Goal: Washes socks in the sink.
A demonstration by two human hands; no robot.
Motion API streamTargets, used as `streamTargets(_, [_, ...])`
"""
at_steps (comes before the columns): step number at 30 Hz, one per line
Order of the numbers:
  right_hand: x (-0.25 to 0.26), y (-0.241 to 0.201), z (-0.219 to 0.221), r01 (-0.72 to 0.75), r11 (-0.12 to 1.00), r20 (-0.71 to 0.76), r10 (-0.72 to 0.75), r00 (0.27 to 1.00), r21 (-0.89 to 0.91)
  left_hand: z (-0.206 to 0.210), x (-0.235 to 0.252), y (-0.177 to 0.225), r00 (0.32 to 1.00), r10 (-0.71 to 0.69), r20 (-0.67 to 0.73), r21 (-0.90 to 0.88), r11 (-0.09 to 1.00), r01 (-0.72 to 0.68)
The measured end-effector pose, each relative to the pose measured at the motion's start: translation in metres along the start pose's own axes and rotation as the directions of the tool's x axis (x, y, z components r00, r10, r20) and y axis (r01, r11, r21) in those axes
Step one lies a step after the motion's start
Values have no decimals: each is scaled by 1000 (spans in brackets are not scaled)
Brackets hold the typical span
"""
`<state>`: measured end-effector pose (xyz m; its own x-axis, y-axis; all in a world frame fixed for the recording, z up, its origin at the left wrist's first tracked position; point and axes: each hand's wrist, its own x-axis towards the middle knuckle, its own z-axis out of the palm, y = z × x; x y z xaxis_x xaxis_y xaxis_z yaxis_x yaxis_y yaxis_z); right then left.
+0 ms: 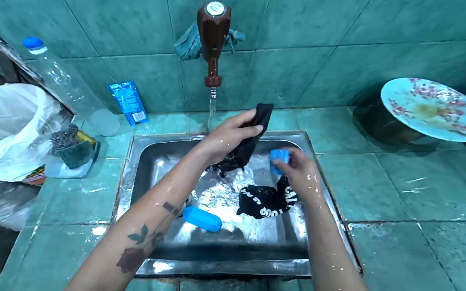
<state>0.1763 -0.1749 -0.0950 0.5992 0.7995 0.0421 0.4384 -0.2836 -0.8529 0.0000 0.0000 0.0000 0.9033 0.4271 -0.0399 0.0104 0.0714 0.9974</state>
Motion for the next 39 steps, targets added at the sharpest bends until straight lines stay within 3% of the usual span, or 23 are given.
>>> streamTargets(2, [6,-21,17,41,975,-161,-6,987,219,-6,-15,-15,996,11,-87,-46,999,-15])
streamTargets(4, [12,-28,41,54,972,-139,-22,990,230,-20,-36,-51,960,-137,-243,-47,991,129])
streamTargets(7, [5,-31,81,81,994,123,-71,990,-78,-36,-73,-124,844,-398,-359,-112,916,385])
streamTargets(9, [-32,-41,117,191,963,336,-119,934,-192,-42,-96,-159,777,-491,-394,-157,869,470])
streamTargets(10, [-51,-40,139,237,947,485,-106,868,-217,-41,-106,-167,748,-523,-409,-181,850,495])
streamTargets(12, [-86,-33,176,312,903,780,38,625,-294,-35,-124,-178,717,-552,-426,-218,832,510])
streamTargets(14, [-103,-23,186,403,863,898,117,425,-304,-29,-139,-192,709,-546,-447,-214,835,507])
streamTargets(16, [-91,-15,165,363,879,927,193,321,-308,-19,-153,-200,707,-532,-466,-176,839,515])
streamTargets(17, [-77,-15,148,316,882,915,249,319,-350,-14,-160,-202,705,-532,-469,-162,836,524])
streamTargets(18, [-62,-15,130,241,887,880,288,377,-394,-10,-168,-204,711,-532,-460,-155,836,526])
streamTargets(21, [-43,-17,126,-17,929,630,263,731,-369,1,-181,-210,711,-549,-440,-157,826,540])
streamTargets(22, [-50,-19,145,-29,941,600,238,763,-336,2,-182,-211,705,-565,-428,-106,807,581])
streamTargets(24, [-67,-15,187,76,923,678,220,702,-378,1,-183,-209,701,-607,-374,167,700,694])
streamTargets(25, [-66,-14,197,142,890,696,230,680,-433,0,-184,-201,681,-663,-310,348,588,730])
streamTargets(27, [-42,-4,185,187,837,640,229,733,-514,3,-185,-190,604,-758,-247,544,408,733])
streamTargets(29, [-2,13,155,102,816,517,259,816,-569,5,-188,-191,578,-770,-272,594,338,730])
streamTargets(31, [26,21,129,-10,804,367,282,886,-594,8,-186,-193,584,-755,-299,582,341,738])
streamTargets(33, [9,0,129,-43,832,331,266,905,-552,10,-181,-192,596,-738,-316,552,368,748])
streamTargets(35, [-53,-30,160,42,883,512,232,827,-468,13,-182,-194,609,-723,-325,550,380,744])
streamTargets(37, [-96,-29,192,200,858,702,229,674,-472,14,-189,-197,614,-735,-288,650,321,689])
streamTargets(39, [-78,-16,190,228,816,704,275,655,-531,10,-193,-192,562,-788,-252,731,225,644])
